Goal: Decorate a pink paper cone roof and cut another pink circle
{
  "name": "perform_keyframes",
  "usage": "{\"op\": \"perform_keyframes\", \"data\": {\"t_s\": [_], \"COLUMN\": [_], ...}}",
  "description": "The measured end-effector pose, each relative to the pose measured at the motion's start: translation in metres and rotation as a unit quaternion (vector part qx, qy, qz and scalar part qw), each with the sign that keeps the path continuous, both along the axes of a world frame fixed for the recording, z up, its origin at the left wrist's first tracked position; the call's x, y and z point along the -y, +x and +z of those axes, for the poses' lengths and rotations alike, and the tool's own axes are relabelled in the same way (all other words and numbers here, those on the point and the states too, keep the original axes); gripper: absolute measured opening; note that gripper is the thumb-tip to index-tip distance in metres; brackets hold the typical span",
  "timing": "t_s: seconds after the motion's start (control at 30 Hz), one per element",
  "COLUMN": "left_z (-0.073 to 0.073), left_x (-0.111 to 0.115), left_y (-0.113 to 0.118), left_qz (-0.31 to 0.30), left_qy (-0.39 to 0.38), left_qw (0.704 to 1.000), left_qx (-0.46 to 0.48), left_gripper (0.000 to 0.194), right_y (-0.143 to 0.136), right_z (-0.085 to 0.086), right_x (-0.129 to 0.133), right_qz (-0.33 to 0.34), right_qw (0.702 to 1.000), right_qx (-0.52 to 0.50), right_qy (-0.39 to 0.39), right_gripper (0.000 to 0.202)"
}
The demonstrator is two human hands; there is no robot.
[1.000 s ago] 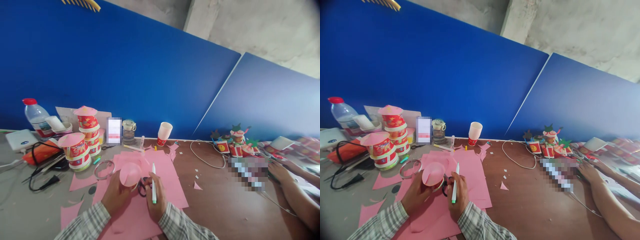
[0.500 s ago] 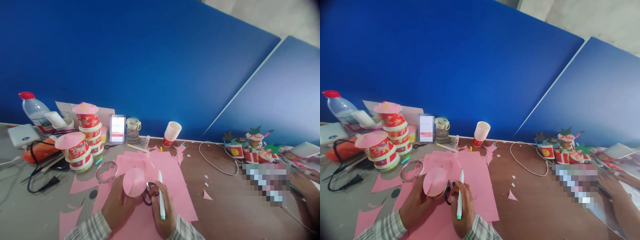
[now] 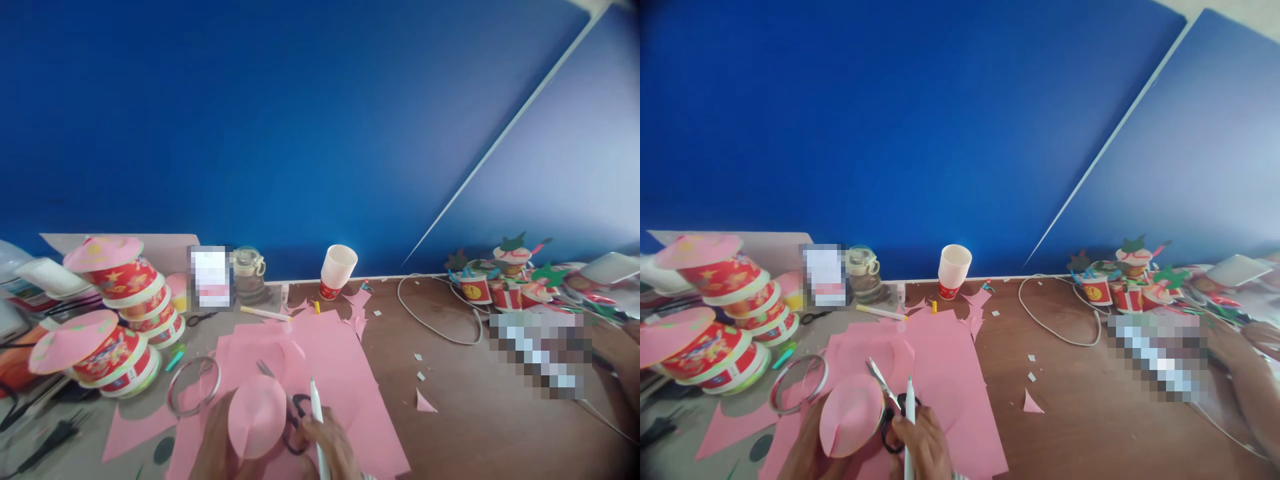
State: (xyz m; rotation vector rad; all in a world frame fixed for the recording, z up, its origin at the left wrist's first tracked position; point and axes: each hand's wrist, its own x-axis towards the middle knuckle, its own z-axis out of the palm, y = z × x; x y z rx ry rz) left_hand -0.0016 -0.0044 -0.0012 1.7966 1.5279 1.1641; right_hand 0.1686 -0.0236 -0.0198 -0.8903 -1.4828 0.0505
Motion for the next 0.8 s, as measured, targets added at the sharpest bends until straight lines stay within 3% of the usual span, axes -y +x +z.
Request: {"op": "perform_keyframes", "data": {"t_s": [0.23, 0.4, 0.57, 0.7, 0.8], "left_z": [-0.001, 0.003, 0.008, 0.005, 0.001], "left_x": [-0.001, 0.003, 0.004, 0.003, 0.001], "left_y": [-0.002, 0.001, 0.003, 0.002, 0.001], "left_qz": [-0.015, -0.009, -0.025, -0.032, -0.033], "left_qy": [0.038, 0.053, 0.078, 0.091, 0.094], "left_qw": [0.998, 0.998, 0.997, 0.995, 0.995], "left_qx": [-0.037, -0.026, -0.004, 0.001, 0.003], "left_gripper": [0.055, 0.053, 0.049, 0.043, 0.042], "right_y": [0.000, -0.001, -0.004, -0.002, 0.002], "right_z": [-0.006, 0.006, 0.014, 0.011, 0.018], "right_x": [0.001, 0.014, 0.017, 0.015, 0.016], "right_qz": [0.003, -0.002, 0.023, 0.059, 0.065], "right_qw": [1.000, 0.999, 0.998, 0.990, 0.988], "right_qx": [0.005, 0.012, -0.017, -0.046, -0.054], "right_qy": [-0.012, -0.044, -0.050, -0.117, -0.131], "right_gripper": [0.040, 0.045, 0.034, 0.026, 0.023]}}
